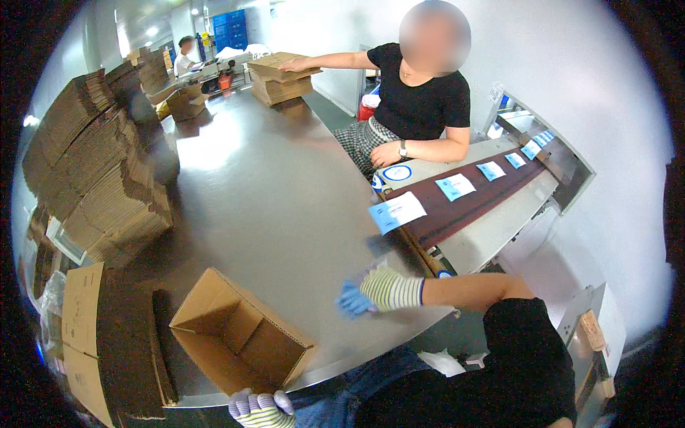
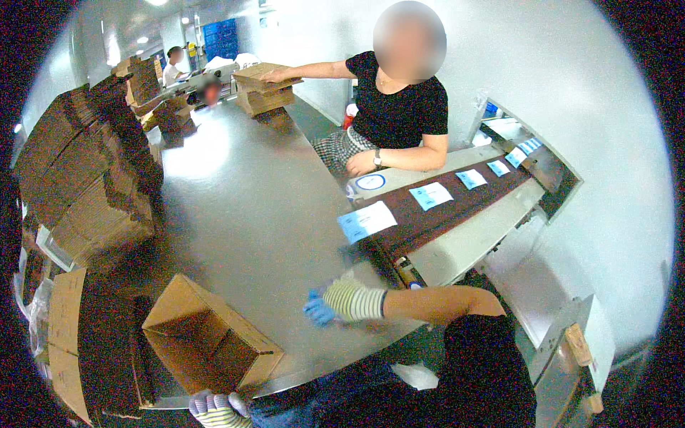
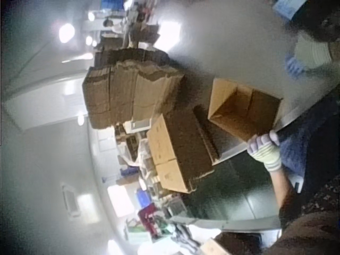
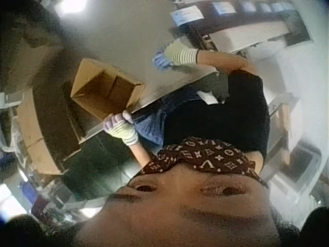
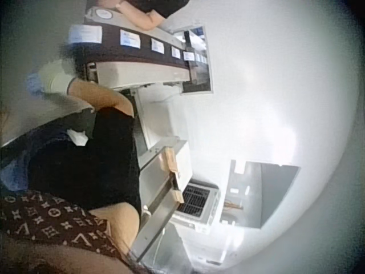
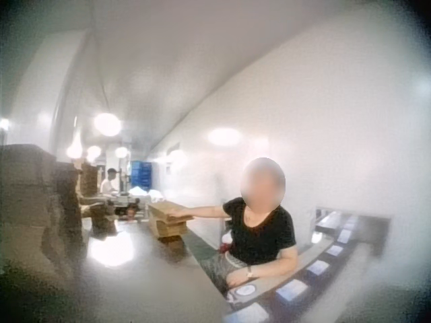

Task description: The person picks up stacks of face masks from a production line and places them into cardboard boxes by hand.

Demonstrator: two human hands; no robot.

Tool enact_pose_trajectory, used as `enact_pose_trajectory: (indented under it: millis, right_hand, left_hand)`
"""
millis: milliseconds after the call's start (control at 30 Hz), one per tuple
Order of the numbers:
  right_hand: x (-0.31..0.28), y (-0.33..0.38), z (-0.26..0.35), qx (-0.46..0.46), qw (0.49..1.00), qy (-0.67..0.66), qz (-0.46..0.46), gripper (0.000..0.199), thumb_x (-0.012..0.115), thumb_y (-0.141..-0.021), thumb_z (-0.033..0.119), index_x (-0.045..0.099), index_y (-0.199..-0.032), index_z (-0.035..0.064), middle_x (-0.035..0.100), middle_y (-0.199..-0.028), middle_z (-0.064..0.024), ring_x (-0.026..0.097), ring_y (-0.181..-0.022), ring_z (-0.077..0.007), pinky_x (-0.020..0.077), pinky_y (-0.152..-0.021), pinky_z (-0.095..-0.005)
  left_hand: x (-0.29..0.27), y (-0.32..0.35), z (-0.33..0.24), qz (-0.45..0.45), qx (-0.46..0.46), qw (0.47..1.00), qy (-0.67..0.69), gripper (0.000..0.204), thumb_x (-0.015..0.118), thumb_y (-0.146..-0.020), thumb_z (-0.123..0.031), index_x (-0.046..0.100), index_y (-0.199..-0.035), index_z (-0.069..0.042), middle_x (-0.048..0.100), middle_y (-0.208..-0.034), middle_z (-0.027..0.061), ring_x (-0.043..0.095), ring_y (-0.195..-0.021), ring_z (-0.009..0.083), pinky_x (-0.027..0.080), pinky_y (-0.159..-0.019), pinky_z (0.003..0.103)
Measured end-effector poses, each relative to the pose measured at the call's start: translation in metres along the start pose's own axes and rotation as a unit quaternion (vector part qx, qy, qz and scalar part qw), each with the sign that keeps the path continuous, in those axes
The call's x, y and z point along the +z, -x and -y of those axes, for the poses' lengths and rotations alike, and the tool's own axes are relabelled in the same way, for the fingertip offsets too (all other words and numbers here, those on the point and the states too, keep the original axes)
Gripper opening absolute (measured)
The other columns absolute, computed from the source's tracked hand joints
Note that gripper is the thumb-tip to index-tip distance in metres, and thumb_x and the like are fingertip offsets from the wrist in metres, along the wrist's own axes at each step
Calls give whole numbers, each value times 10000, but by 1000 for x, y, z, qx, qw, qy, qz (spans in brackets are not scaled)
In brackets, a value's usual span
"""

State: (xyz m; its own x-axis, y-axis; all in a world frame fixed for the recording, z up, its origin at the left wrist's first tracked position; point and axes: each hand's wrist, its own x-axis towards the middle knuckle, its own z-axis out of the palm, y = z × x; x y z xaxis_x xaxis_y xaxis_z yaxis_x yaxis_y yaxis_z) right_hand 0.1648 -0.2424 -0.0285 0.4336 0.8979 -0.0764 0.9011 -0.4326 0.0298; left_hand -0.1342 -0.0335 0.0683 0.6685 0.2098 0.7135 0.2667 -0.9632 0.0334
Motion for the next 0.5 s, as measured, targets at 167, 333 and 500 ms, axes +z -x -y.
enact_pose_trajectory:
  millis: [167,333,500]
  right_hand:
    - [-39,-21,25,83,989,-109,57,496,795,-599,375,662,-896,1,678,-845,-209,660,-814,-382,531,-686,-463]
    - [-81,-51,33,53,960,-222,160,713,824,-577,439,595,-1055,-37,670,-927,-210,657,-881,-338,531,-746,-403]
    - [-150,-50,80,-120,672,-730,-41,709,824,-587,402,579,-1153,50,675,-1062,-95,651,-935,-263,494,-898,-393]
  left_hand:
    - [-3,-2,-1,-12,15,999,25,267,590,-854,-283,452,-678,-137,521,-693,74,535,-693,267,424,-649,400]
    - [-12,13,-1,-5,9,1000,19,282,582,-861,-297,450,-683,-122,543,-763,94,537,-740,281,432,-710,418]
    - [-18,13,-12,24,27,999,19,293,574,-868,-313,454,-677,-125,521,-735,90,537,-736,276,439,-724,416]
